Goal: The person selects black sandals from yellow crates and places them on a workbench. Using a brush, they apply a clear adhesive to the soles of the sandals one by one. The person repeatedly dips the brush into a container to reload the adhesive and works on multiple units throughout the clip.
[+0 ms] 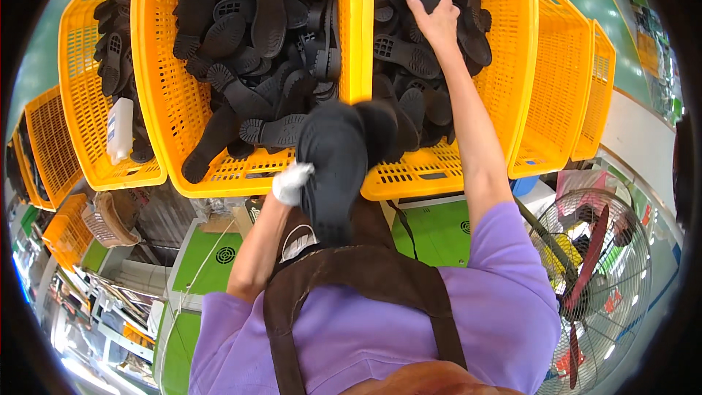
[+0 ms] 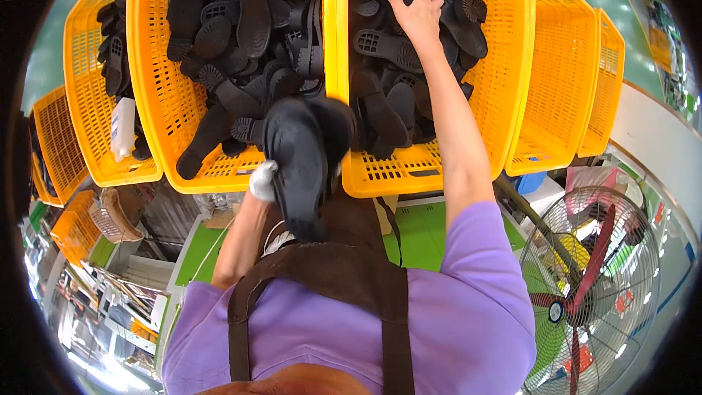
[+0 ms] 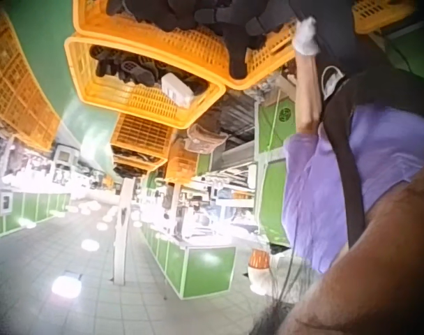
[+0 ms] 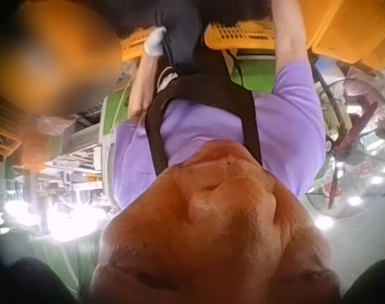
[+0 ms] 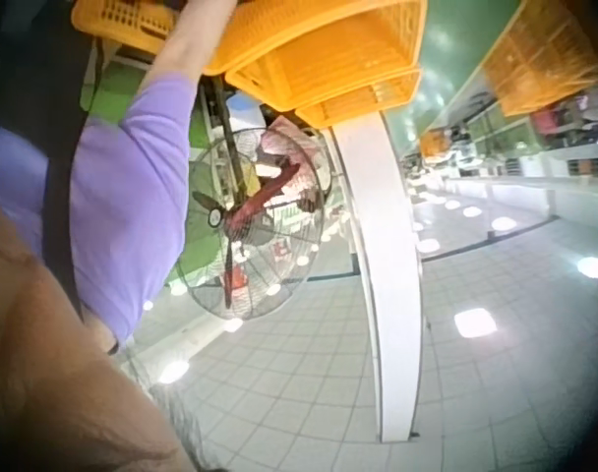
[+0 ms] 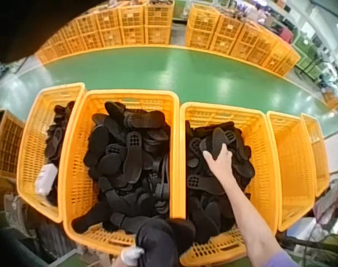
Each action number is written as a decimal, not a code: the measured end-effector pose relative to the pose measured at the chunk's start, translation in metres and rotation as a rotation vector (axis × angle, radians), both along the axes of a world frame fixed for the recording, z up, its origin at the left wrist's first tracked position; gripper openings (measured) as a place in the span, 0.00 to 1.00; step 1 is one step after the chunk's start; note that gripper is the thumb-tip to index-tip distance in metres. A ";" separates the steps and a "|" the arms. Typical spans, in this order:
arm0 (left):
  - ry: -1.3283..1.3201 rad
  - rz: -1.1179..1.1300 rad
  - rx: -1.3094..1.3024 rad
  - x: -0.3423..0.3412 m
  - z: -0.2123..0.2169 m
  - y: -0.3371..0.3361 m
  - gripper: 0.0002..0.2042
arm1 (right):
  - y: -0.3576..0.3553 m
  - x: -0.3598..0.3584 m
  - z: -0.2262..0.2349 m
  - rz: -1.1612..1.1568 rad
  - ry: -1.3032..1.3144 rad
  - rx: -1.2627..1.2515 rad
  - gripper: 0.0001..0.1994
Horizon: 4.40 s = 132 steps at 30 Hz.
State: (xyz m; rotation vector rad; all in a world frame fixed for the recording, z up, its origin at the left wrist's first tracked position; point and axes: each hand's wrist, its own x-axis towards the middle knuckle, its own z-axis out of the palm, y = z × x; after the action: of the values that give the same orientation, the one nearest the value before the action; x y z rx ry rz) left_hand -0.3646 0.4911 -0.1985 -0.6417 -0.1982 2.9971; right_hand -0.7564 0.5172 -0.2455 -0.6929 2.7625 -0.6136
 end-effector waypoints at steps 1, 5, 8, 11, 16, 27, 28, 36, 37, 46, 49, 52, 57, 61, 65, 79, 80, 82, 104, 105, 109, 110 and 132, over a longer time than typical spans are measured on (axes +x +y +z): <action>-0.012 0.044 0.061 0.008 0.010 0.013 0.33 | -0.006 -0.003 -0.011 -0.043 -0.004 0.142 0.48; 0.027 -0.137 -0.123 0.024 0.028 0.044 0.40 | -0.003 -0.008 -0.035 0.001 0.021 0.156 0.49; 0.118 -0.406 -0.446 0.010 0.030 0.036 0.38 | 0.018 -0.020 -0.033 0.055 0.047 0.049 0.42; 0.077 -0.374 -0.359 -0.004 0.037 0.033 0.37 | 0.052 -0.041 0.001 -0.198 -0.661 -0.450 0.22; -0.034 -0.303 -0.097 0.002 0.023 0.045 0.37 | 0.102 -0.110 0.020 0.025 0.035 0.029 0.16; -0.203 -0.192 -0.188 0.008 0.026 0.061 0.37 | 0.023 -0.166 -0.057 -0.052 0.131 0.551 0.46; -0.204 -0.171 -0.171 0.011 0.025 0.065 0.37 | 0.030 -0.176 -0.063 -0.055 0.061 0.515 0.45; -0.228 -0.044 -0.071 -0.003 0.024 0.057 0.38 | 0.067 -0.208 -0.028 0.005 0.035 0.534 0.30; -0.245 -0.024 -0.092 -0.007 0.021 0.050 0.38 | 0.060 -0.184 -0.004 -0.026 0.118 0.565 0.29; -0.148 0.182 -0.550 -0.090 -0.008 -0.010 0.29 | 0.075 0.023 0.195 0.061 -0.959 -0.610 0.32; 0.013 0.223 -0.559 -0.111 -0.010 -0.012 0.28 | 0.070 0.102 0.185 0.068 -0.966 -0.680 0.36; 0.086 0.253 -0.462 -0.111 0.004 -0.013 0.27 | 0.048 0.146 0.193 0.465 -0.618 -0.230 0.39; -0.002 0.283 -0.368 -0.074 0.003 -0.005 0.27 | 0.044 0.111 0.185 0.666 -0.698 -0.107 0.20; -0.058 0.320 -0.277 -0.039 -0.012 0.015 0.27 | -0.008 -0.006 0.095 0.734 -0.097 -0.102 0.18; -0.118 0.322 -0.227 -0.001 -0.022 0.032 0.27 | -0.043 -0.119 0.001 0.911 0.022 0.354 0.39; -0.098 0.279 -0.191 0.002 -0.025 0.036 0.27 | 0.090 -0.097 0.031 -0.519 -0.857 -0.846 0.14; -0.093 0.279 -0.190 0.002 -0.025 0.036 0.27 | 0.099 -0.087 0.014 -0.703 -1.087 -1.066 0.11; -0.099 0.274 -0.202 0.001 -0.025 0.035 0.27 | 0.105 -0.070 -0.037 -0.922 -1.220 -1.225 0.10; -0.113 0.285 -0.215 0.025 -0.025 0.022 0.28 | 0.177 -0.012 0.011 -0.622 -1.079 -1.189 0.18; -0.112 0.282 -0.212 0.026 -0.025 0.021 0.28 | 0.187 -0.008 0.009 -0.676 -1.194 -1.163 0.18; -0.112 0.278 -0.216 0.031 -0.023 0.013 0.28 | 0.170 0.037 -0.024 -0.923 -1.247 -1.186 0.19; -0.112 0.280 -0.224 0.033 -0.025 0.011 0.28 | 0.157 0.049 -0.033 -0.921 -1.350 -1.307 0.19; -0.111 0.201 -0.238 0.049 -0.018 0.002 0.28 | 0.035 0.074 -0.076 -1.620 -1.365 -1.116 0.17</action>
State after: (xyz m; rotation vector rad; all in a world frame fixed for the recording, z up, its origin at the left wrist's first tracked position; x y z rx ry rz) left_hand -0.3160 0.4933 -0.2169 -0.8599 0.0964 3.2100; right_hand -0.6827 0.5525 -0.3220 1.5041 0.9039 -1.8044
